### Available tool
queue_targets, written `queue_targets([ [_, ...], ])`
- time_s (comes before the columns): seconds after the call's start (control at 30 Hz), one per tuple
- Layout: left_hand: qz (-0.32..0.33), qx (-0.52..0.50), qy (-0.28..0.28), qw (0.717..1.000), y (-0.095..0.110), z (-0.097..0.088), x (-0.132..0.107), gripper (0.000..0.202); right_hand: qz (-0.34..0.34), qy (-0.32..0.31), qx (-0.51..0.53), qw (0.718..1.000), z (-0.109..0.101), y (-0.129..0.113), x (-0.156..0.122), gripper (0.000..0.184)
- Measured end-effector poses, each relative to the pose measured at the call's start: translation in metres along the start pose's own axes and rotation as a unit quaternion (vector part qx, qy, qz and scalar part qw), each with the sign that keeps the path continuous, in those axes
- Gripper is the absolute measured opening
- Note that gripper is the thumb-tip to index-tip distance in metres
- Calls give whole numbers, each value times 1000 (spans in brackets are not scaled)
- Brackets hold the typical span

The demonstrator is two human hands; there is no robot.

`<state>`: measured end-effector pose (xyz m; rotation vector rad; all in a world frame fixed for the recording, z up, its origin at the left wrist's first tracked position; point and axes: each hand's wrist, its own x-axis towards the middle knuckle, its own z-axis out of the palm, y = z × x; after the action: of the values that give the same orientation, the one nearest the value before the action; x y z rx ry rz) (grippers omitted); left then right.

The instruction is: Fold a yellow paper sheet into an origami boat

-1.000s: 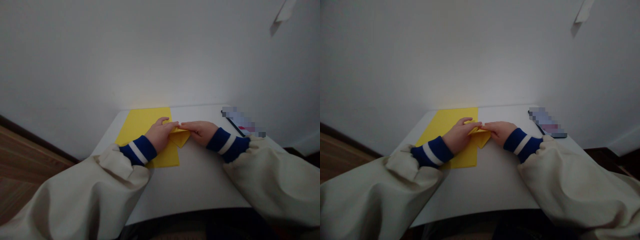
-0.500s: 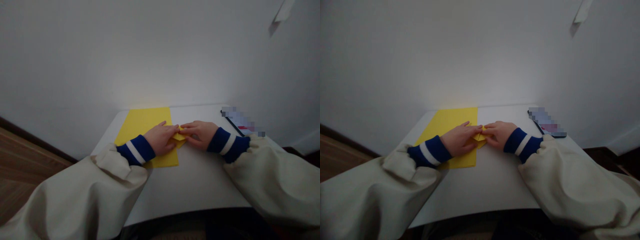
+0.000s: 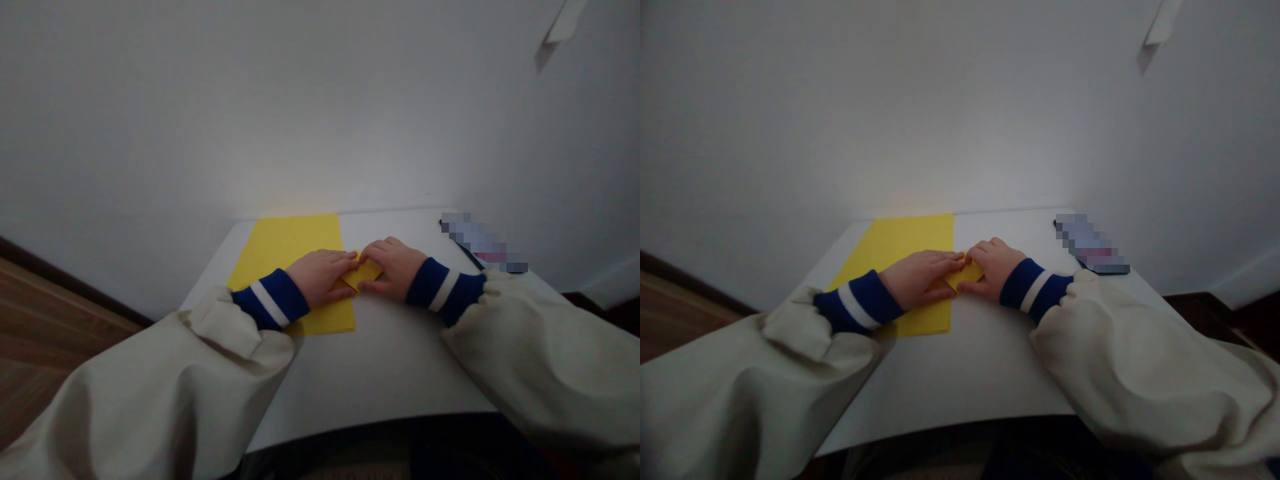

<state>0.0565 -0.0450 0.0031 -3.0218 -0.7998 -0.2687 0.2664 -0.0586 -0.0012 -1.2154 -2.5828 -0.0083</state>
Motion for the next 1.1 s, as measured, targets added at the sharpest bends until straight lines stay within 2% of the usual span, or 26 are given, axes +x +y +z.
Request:
queue_targets([
  [0.1, -18, -7, 22, 1000, 1, -2, 1, 48, -6, 18, 44, 999, 0, -1, 0, 54],
  [0.23, -97, -56, 81, 990, 4, -3, 2, 34, 27, 55, 135, 989, 2, 0, 1, 54],
  [0.33, -137, -88, 129, 978, 4, 1, 3, 19, 75, 38, 157, 984, 5, 1, 2, 39],
  [0.4, -141, -101, 143, 974, 3, 4, 3, 19, 119, 28, 180, 976, 6, 2, 3, 28],
  [0.5, -151, -125, 157, 968, 3, 5, 3, 22, 183, 64, 231, 954, 5, 1, 4, 21],
  [0.63, -204, -88, 154, 963, 6, 0, 2, 18, 233, 95, 334, 908, 2, -2, 4, 22],
  [0.83, -224, -4, 89, 971, 6, -3, 4, 30, 248, 40, 490, 835, -2, -9, 7, 17],
  [0.97, -210, -43, 96, 972, 2, -1, 3, 37, 280, 76, 479, 829, -5, -9, 8, 13],
  [1.1, -208, -68, 114, 969, 2, -1, 3, 48, 283, 49, 439, 851, -3, -8, 6, 17],
])
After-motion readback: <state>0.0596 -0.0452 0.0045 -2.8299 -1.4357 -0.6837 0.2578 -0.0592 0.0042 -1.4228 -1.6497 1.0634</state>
